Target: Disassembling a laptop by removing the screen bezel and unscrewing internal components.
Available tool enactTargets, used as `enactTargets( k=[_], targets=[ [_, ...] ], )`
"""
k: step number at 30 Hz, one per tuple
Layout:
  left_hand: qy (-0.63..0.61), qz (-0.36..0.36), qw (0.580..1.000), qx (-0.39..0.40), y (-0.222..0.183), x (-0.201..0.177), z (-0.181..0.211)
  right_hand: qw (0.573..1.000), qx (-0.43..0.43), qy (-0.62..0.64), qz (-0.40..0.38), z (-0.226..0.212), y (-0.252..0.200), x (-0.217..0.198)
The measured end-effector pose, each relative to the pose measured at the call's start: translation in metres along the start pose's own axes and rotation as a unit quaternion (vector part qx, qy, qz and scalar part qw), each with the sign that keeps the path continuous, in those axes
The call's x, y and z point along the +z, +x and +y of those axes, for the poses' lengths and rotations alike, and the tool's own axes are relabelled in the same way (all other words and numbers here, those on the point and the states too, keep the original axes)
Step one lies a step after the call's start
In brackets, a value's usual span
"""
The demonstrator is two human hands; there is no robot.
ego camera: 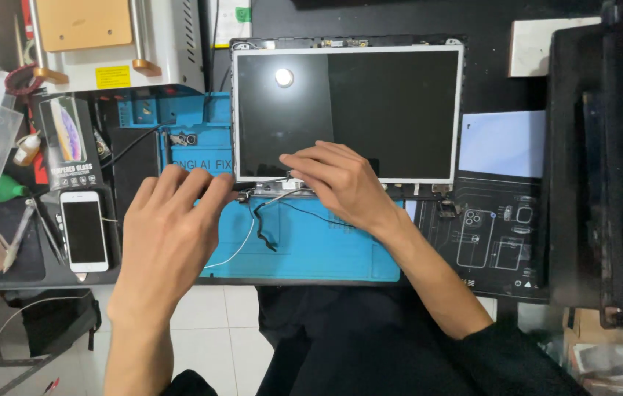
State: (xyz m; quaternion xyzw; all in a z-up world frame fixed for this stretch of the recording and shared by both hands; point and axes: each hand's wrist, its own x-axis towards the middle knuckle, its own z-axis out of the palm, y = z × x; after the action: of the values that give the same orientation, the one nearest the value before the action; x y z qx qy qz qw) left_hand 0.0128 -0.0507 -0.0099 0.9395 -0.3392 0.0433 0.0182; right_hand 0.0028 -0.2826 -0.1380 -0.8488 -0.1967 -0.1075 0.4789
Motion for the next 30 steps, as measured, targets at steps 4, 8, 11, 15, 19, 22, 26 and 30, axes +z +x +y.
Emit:
enactTargets(
  k=[4,8,11,15,19,22,26,30],
  targets=[
    [0.004,0.005,1.0,0.016,0.01,-0.001,0.005,1.0,0.017,0.023,0.006,0.002,-0.002,-0.006],
    [-0.009,0.027,0.999,0.022,0.017,-0.003,0.008,0.996,0.048,0.074,-0.01,-0.002,-0.003,-0.017],
    [-0.014,0.037,0.999,0.028,0.022,-0.002,0.012,0.992,0.081,0.098,-0.024,-0.006,-0.005,-0.028],
    [-0.026,0.039,0.998,0.041,0.032,-0.001,0.017,0.994,0.085,0.074,-0.009,-0.009,-0.01,-0.049],
    [-0.039,0.036,0.997,0.058,0.043,0.002,0.026,0.985,0.119,0.12,0.02,-0.013,-0.032,-0.085],
    [-0.056,0.029,0.995,0.083,0.056,0.006,0.038,0.974,0.16,0.154,0.054,-0.011,-0.055,-0.113],
    [-0.08,0.036,0.984,0.157,0.075,0.013,0.059,0.974,0.209,-0.028,0.08,0.01,-0.081,-0.129],
    [-0.071,0.025,0.969,0.234,0.097,0.019,0.08,0.98,0.193,-0.037,0.032,0.03,-0.1,-0.13]
  ],
)
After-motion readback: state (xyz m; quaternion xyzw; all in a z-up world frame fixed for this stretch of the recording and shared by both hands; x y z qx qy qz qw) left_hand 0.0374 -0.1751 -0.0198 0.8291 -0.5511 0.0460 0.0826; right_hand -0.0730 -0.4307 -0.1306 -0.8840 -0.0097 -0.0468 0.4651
